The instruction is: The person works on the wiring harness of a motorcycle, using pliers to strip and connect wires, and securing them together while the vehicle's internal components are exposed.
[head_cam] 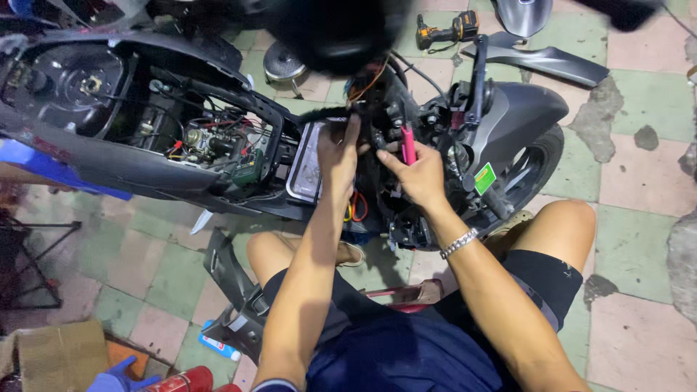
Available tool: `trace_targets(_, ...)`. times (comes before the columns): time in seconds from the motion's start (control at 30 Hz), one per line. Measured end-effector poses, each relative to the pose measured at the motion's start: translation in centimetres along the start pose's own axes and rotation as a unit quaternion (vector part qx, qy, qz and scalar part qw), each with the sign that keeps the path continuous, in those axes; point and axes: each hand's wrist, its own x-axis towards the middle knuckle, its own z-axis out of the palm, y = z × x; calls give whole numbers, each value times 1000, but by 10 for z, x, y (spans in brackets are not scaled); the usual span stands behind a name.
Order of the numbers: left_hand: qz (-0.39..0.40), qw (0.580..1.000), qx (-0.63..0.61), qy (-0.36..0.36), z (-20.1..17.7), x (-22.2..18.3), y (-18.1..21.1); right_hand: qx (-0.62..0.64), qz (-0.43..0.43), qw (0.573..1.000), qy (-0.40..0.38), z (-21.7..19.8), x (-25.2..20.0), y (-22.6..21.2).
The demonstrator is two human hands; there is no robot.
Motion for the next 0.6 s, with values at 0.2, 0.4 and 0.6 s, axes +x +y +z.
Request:
trace_targets(0.2, 70, 918, 372, 116, 17, -25, 2, 52, -98, 994, -23, 0, 3, 13)
trace_targets(0.4, 200, 927, 302, 98, 12, -35, 1, 3, -49, 999, -24, -8, 7, 8)
trace_targets(0.6, 278, 915, 290, 26, 15, -54, 13, 0, -69, 997, 34, -11, 5, 3)
